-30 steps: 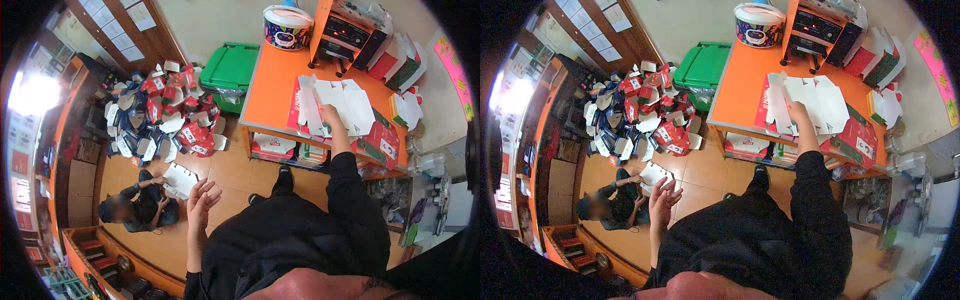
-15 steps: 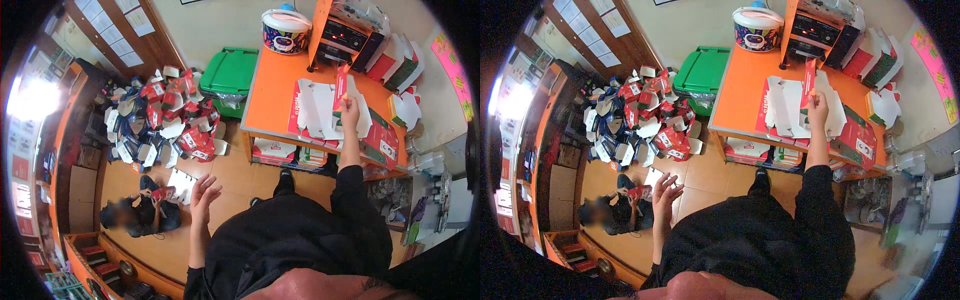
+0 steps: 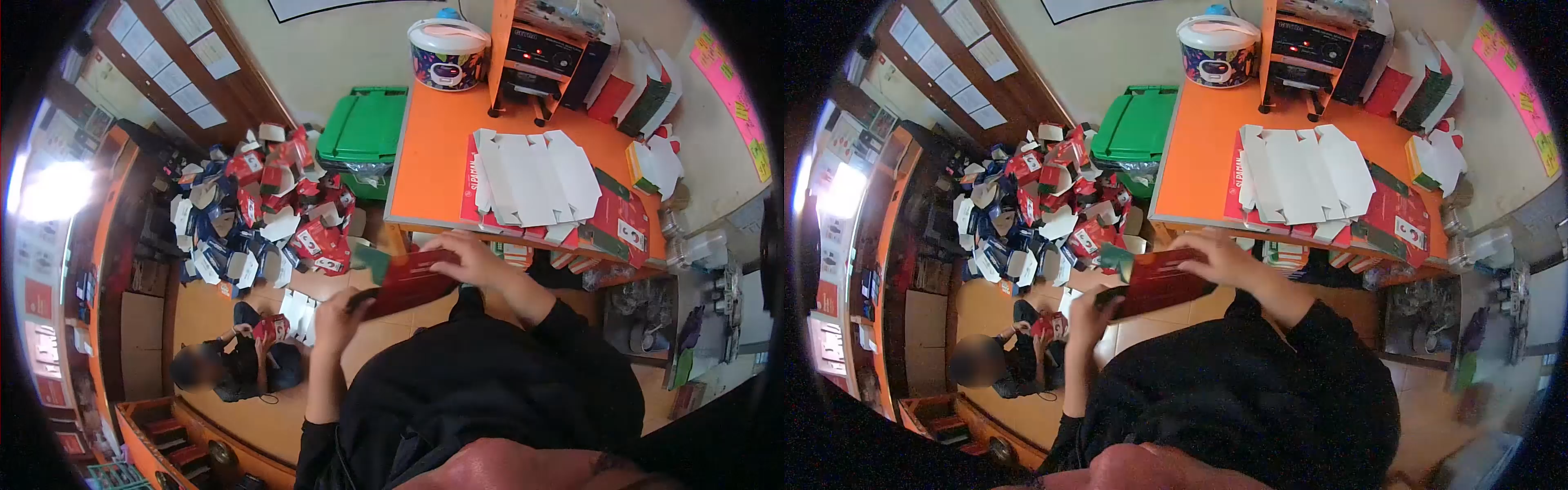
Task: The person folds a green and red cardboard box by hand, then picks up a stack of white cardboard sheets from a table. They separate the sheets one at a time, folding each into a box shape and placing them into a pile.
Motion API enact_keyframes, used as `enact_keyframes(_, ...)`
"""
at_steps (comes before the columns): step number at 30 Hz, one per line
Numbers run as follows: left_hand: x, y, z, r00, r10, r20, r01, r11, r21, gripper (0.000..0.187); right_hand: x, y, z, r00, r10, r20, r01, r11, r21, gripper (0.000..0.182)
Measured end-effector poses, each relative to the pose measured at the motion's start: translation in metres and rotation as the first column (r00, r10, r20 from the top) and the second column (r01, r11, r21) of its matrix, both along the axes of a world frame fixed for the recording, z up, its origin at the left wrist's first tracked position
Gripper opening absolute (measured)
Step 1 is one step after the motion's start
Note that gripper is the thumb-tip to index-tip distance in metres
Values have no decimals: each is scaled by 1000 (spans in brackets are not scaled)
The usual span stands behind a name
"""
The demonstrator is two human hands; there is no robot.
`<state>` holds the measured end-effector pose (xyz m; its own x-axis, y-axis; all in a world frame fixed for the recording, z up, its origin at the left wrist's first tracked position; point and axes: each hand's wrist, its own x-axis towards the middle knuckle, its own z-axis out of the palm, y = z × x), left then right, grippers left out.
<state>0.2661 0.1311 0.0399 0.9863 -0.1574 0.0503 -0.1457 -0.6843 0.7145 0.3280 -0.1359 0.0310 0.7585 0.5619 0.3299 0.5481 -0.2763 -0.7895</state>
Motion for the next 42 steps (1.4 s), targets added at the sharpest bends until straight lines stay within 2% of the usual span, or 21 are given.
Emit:
enact_keyframes(3,-12,-24,-19,986,-167,-17,166,985,-43,29,-13,33,8,999,42,-12,-42,999,16,28)
enact_keyframes(5,-14,-24,-43,985,-128,-118,84,943,-323,29,-10,45,-1,989,11,146,-21,998,66,18)
enact_keyframes(7,-17,1,-71,901,-174,-398,-130,766,-629,29,-5,51,-4,988,-121,-97,135,979,150,12)
enact_keyframes(9,-25,16,-66,803,-307,-511,-251,604,-756,29,-6,60,0,992,-45,-115,76,957,281,11)
enact_keyframes(11,-34,33,-57,646,-434,-628,-273,637,-721,30,-9,72,8,902,432,-10,-388,819,422,16)
enact_keyframes(13,-44,41,-71,623,-492,-608,-247,614,-749,32,-13,88,-1,891,449,74,-448,838,310,19)
enact_keyframes(15,-54,43,-72,562,-417,-714,-405,613,-678,32,-22,100,10,812,562,156,-551,827,-108,19)
enact_keyframes(16,-58,44,-71,545,-403,-735,-424,625,-656,30,-24,103,6,834,545,83,-526,832,-178,20)
enact_keyframes(17,-62,34,-57,545,-400,-737,-428,622,-655,30,-23,105,4,832,549,81,-531,829,-177,20)
enact_keyframes(19,-69,9,-29,607,-214,-765,-657,406,-635,26,-17,109,2,889,447,97,-440,894,-85,22)
enact_keyframes(21,-73,21,-30,606,-255,-753,-619,444,-648,27,-21,111,9,895,447,-6,-446,893,-57,23)
enact_keyframes(23,-77,22,-23,640,-246,-728,-576,473,-667,27,-25,114,12,818,545,186,-504,834,-225,21)
enact_keyframes(24,-79,20,-25,640,-246,-728,-576,473,-667,27,-28,114,18,756,651,61,-605,732,-312,25)
enact_keyframes(27,-82,14,-35,764,-166,-623,-538,370,-758,27,-38,118,0,810,525,261,-474,849,-234,33)
enact_keyframes(29,-73,32,-32,921,-101,-375,-123,841,-528,26,-37,114,10,818,466,336,-425,885,-193,40)
enact_keyframes(30,-64,32,-30,880,23,-475,-405,560,-723,26,-36,111,23,819,409,402,-383,912,-148,46)
enact_keyframes(31,-61,37,-22,887,-67,-457,-413,330,-849,26,-35,111,30,814,351,464,-346,933,-99,53)
enact_keyframes(34,-55,43,-7,937,26,-347,-348,66,-935,30,-34,122,13,724,497,478,-486,860,-159,59)
enact_keyframes(38,-51,41,13,973,57,-222,-224,27,-974,30,-24,131,25,683,464,564,-507,857,-91,64)
enact_keyframes(41,-48,37,10,923,300,-240,-238,-45,-970,31,-23,138,33,724,374,579,-475,880,26,68)
enact_keyframes(42,-47,33,7,913,366,-182,-225,78,-971,32,-22,141,37,729,292,619,-408,912,50,68)
